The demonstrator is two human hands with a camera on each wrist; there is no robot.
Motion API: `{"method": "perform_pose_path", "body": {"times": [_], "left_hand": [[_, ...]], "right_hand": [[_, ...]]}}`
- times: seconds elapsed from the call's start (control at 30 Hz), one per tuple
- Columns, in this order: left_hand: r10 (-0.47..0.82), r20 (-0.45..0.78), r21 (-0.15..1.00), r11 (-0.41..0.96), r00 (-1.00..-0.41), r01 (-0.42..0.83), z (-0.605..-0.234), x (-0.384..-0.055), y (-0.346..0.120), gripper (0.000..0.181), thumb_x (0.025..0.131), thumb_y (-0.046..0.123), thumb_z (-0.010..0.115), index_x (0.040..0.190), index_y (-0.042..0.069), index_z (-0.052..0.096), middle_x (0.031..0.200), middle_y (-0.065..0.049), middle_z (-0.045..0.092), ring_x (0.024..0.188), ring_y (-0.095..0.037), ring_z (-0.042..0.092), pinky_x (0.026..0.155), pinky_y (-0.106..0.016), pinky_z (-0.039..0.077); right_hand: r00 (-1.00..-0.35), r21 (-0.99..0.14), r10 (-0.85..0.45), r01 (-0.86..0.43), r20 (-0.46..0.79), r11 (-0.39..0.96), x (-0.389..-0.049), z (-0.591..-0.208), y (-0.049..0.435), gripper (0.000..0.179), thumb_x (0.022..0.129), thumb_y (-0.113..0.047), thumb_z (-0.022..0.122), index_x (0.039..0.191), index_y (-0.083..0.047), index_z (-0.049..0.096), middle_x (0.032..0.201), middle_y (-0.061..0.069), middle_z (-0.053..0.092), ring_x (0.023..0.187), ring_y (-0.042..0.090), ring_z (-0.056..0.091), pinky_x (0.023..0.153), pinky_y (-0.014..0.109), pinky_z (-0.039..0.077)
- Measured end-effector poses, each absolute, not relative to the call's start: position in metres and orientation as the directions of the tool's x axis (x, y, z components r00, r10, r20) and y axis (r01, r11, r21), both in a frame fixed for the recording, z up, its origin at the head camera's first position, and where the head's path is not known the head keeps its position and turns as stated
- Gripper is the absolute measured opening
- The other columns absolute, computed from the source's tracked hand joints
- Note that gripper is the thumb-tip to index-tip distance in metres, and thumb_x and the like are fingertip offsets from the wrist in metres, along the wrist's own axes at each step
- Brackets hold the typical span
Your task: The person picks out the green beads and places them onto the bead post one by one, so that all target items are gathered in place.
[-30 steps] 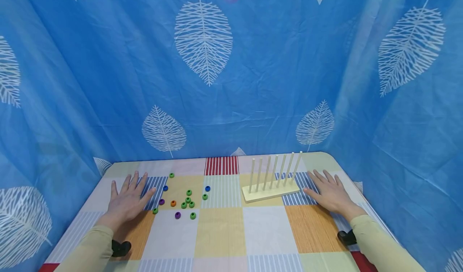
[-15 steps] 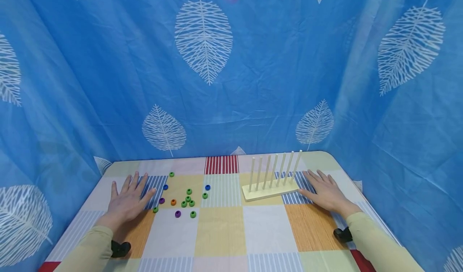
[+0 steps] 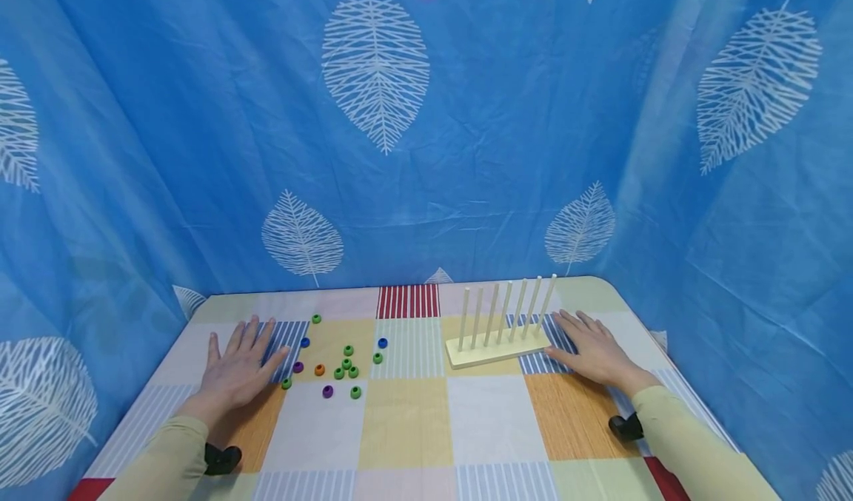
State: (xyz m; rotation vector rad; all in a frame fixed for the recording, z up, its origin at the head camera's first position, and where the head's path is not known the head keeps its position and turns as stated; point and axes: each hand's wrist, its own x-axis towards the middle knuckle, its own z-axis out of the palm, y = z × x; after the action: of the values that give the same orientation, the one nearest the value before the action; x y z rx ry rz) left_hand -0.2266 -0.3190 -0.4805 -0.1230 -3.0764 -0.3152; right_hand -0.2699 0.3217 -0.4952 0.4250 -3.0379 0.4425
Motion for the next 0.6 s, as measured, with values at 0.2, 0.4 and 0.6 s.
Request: {"method": "perform_pose_path", "body": {"times": [0.2, 0.4, 0.6], "left_hand": [[0.084, 0.074, 0.214, 0.972, -0.994, 0.098, -0.481, -0.227, -0.312, 0.088, 0.103, 0.063, 0.041, 0.160, -0.002, 0.023, 0.163, -0.035, 0.011, 0.148, -0.057, 0.006, 0.109, -0.071, -0.018], [0.130, 0.067, 0.258, 0.955, -0.989, 0.143, -0.477, -0.229, -0.302, 0.084, 0.105, 0.059, 0.041, 0.161, -0.001, 0.020, 0.163, -0.034, 0.009, 0.148, -0.057, 0.006, 0.109, -0.073, -0.013], [0.216, 0.103, 0.294, 0.926, -0.971, 0.237, -0.476, -0.229, -0.288, 0.078, 0.107, 0.051, 0.047, 0.162, 0.002, 0.021, 0.165, -0.030, 0.013, 0.150, -0.053, 0.010, 0.112, -0.073, -0.002]], "right_hand": [[-0.961, -0.338, -0.269, -0.275, 0.066, 0.900, -0.272, -0.495, 0.318, 0.097, 0.092, -0.067, 0.062, 0.159, -0.003, 0.034, 0.160, 0.025, 0.032, 0.146, 0.052, 0.024, 0.112, 0.070, 0.020], [-0.967, -0.415, -0.254, -0.244, 0.034, 0.877, -0.275, -0.495, 0.315, 0.093, 0.091, -0.063, 0.067, 0.157, -0.004, 0.038, 0.157, 0.026, 0.037, 0.143, 0.050, 0.029, 0.110, 0.069, 0.028], [-0.968, -0.517, -0.251, -0.219, 0.009, 0.828, -0.280, -0.493, 0.315, 0.078, 0.094, -0.048, 0.073, 0.154, -0.007, 0.046, 0.153, 0.024, 0.044, 0.142, 0.050, 0.031, 0.109, 0.068, 0.029]]}}
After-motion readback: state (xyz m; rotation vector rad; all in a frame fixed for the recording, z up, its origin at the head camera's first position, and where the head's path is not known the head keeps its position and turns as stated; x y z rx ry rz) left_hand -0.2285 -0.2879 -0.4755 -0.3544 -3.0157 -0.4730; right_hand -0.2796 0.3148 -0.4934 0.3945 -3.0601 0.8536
